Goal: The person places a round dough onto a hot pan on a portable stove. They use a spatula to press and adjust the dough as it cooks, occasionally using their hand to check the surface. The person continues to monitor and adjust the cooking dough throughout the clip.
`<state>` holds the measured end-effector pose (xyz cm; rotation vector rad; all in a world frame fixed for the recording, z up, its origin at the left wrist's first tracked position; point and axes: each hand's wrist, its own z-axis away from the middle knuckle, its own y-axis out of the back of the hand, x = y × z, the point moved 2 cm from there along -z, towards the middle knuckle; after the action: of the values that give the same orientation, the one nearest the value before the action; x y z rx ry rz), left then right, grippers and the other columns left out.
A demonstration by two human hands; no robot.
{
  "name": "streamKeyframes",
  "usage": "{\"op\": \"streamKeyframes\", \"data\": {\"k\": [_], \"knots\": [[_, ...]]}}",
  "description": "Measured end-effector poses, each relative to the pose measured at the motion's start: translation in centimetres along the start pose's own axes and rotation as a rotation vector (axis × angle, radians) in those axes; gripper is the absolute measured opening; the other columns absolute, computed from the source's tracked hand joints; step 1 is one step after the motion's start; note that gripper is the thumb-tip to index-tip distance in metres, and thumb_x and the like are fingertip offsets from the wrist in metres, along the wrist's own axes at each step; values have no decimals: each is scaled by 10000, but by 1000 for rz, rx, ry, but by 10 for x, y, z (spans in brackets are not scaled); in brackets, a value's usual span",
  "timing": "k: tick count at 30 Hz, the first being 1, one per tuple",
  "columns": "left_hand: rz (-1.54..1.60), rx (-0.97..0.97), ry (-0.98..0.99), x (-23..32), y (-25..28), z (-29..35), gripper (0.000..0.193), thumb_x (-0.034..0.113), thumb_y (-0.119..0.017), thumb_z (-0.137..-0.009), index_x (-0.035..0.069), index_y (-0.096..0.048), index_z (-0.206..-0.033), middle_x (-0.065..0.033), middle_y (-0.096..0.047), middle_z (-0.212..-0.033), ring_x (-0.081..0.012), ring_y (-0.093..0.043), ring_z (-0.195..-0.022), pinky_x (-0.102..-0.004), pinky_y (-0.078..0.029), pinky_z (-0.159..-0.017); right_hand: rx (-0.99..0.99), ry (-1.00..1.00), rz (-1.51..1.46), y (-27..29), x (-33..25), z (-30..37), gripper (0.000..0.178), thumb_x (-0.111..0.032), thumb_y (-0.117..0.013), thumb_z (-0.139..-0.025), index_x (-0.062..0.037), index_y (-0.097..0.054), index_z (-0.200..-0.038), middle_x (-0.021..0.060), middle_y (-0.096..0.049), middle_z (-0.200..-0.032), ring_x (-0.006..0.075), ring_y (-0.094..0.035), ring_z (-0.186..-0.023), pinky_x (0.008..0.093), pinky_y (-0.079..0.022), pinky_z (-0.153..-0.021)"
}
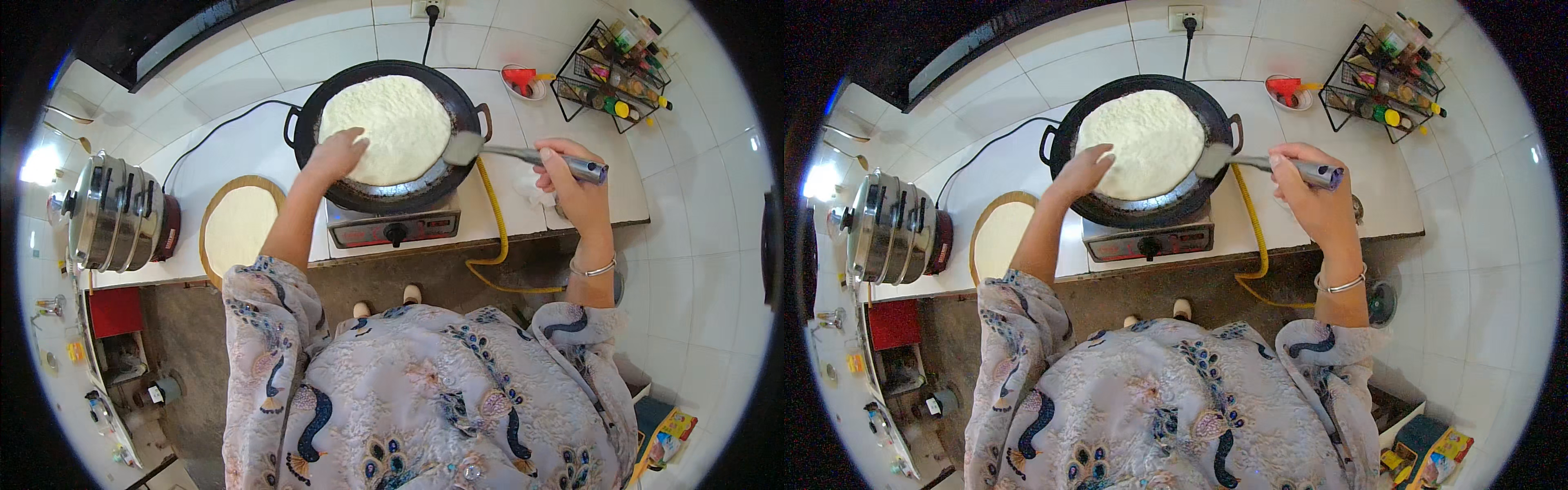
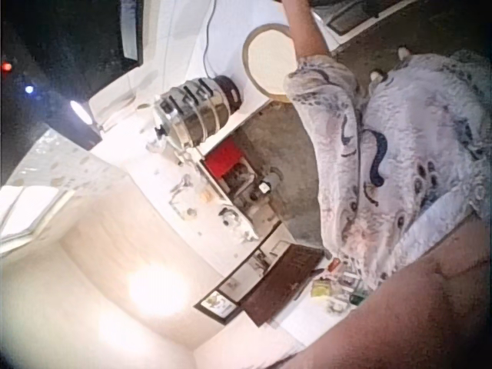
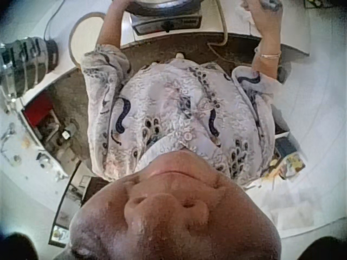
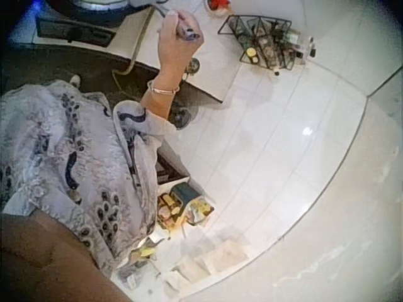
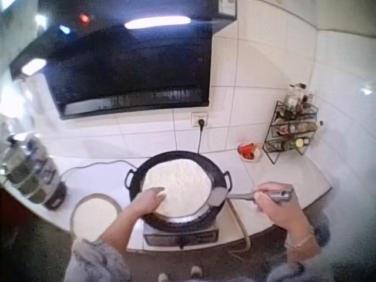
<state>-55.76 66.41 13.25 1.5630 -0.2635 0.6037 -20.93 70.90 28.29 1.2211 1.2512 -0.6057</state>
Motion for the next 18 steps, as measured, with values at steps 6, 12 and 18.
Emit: {"op": "streamKeyframes", "data": {"k": [6,12,18], "knots": [[48,-10,10,-30,3,-3,436,288,-461,-852,5,-513,-1179,-220,-506,-1201,-341,-480,-1119,-375,-368,-952,-92,-116,-47,-1,9,17,248,-217,-561,-842,10,-620,-924,68,-606,-668,88,-568,-552,204,-463,-499],[48,-46,-49,-32,-8,-5,447,287,-452,-863,-29,-503,-1175,-229,-503,-1201,-343,-462,-1139,-355,-347,-973,-51,-152,-245,-29,41,52,259,-194,-539,-854,16,-604,-991,104,-627,-740,108,-589,-576,216,-501,-525],[79,-168,-186,-30,-33,-11,470,374,-394,-907,-27,-530,-1110,-222,-515,-1144,-356,-460,-1102,-373,-353,-941,22,-16,-545,-133,90,86,315,-155,-516,-884,47,-515,-1126,165,-618,-926,187,-635,-764,292,-548,-689]]}}
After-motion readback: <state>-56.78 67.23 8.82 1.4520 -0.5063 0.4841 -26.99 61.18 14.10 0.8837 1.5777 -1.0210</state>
